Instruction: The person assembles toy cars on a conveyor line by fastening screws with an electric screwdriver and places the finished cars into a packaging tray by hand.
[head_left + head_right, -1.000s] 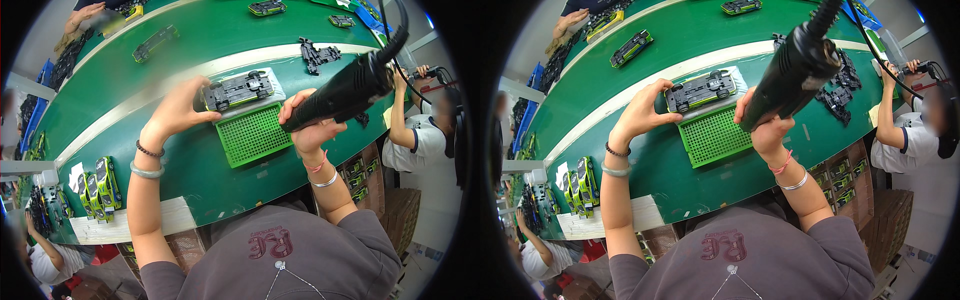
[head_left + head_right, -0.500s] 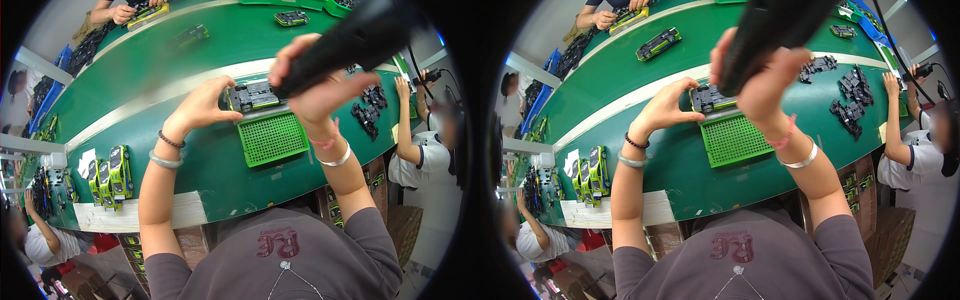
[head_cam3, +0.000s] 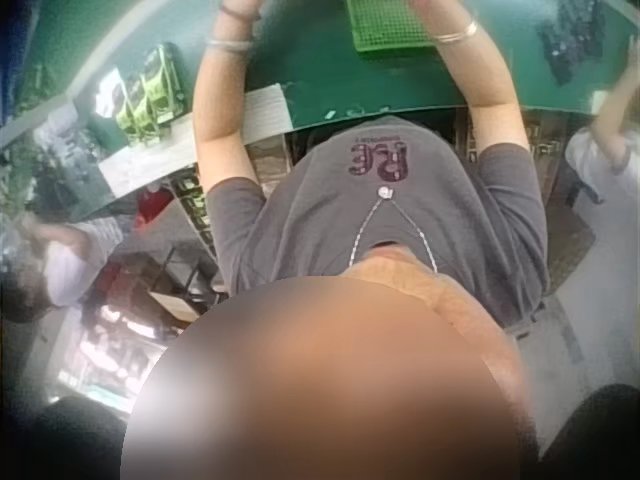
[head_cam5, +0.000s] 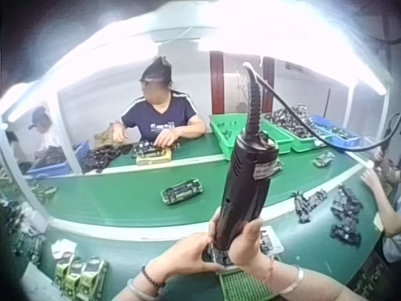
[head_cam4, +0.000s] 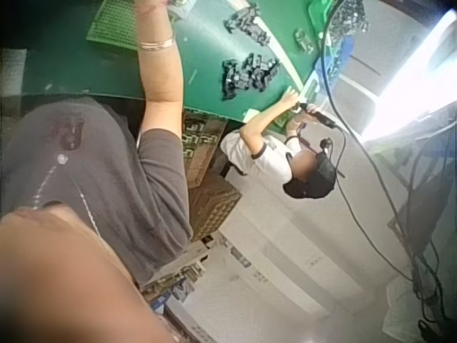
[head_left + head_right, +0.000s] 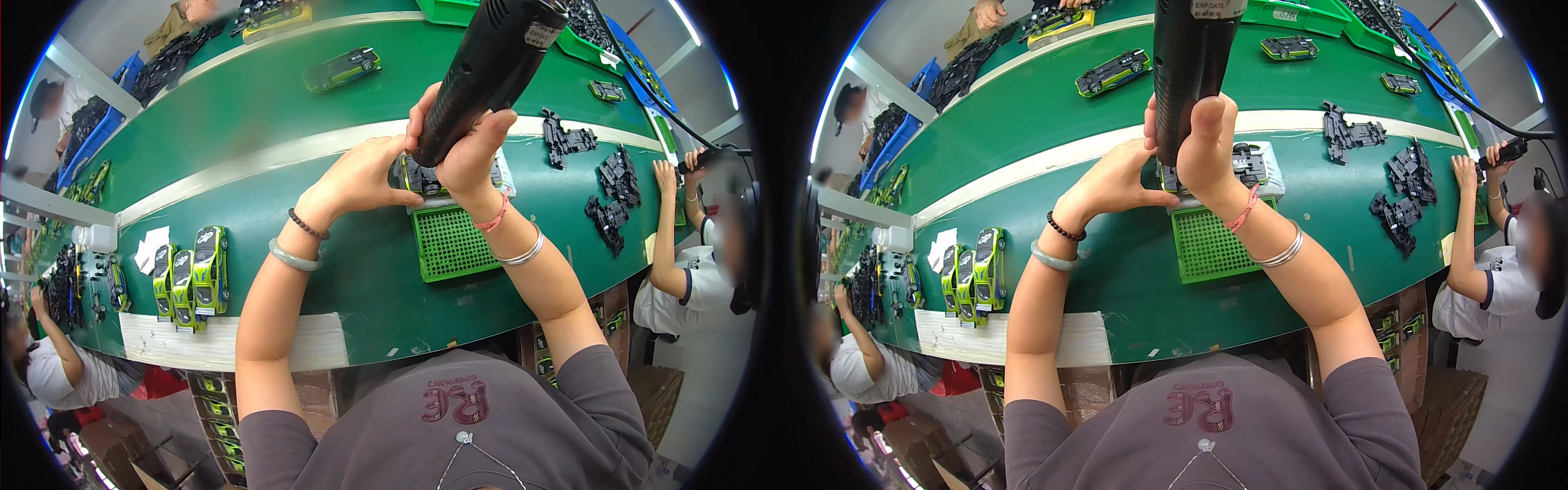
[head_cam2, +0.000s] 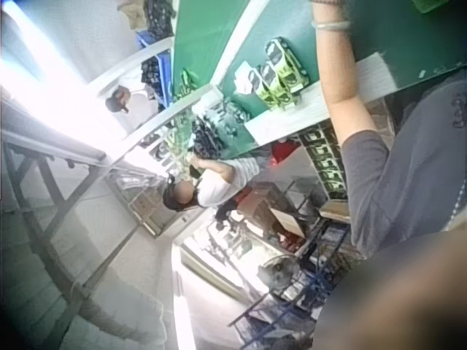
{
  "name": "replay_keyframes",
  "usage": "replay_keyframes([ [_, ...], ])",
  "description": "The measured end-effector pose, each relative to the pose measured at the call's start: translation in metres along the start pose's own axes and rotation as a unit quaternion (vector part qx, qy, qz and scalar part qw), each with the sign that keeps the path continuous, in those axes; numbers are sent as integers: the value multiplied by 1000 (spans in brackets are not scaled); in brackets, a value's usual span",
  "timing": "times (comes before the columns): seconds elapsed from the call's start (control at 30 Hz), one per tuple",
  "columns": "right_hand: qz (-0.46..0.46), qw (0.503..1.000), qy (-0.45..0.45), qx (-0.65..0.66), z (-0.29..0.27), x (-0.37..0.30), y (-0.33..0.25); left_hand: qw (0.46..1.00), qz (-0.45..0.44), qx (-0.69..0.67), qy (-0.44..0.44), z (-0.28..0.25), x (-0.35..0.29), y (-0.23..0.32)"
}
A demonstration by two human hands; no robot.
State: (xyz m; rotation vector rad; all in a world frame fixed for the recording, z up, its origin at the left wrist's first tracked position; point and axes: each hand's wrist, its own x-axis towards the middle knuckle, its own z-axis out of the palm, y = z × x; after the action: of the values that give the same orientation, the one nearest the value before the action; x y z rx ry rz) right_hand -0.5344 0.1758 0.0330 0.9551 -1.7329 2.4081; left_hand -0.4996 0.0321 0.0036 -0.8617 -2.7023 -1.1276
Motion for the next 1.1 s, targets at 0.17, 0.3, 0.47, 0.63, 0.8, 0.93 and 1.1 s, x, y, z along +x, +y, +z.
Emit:
replay_keyframes([
  [0.17,-4,1000,-15,-26,3,-1,-2,1000,-10,-2,6,-1,-2,1],
  [0.3,-20,999,-27,-37,1,-2,-2,1000,-22,-3,-1,-1,-1,3],
  [0.47,-14,999,-27,-44,3,-1,10,1000,-10,12,9,2,-2,0],
  [0.63,-52,998,-16,-16,11,-2,14,1000,-15,-13,18,2,-3,0],
  [0.8,-42,999,-24,-16,12,-1,14,999,-29,-45,10,-2,-2,5],
  [0.93,-48,998,-17,-28,11,-1,10,999,-32,-33,18,1,-2,3],
  [1.1,-20,997,6,68,1,4,18,999,-34,35,-4,-3,0,1],
])
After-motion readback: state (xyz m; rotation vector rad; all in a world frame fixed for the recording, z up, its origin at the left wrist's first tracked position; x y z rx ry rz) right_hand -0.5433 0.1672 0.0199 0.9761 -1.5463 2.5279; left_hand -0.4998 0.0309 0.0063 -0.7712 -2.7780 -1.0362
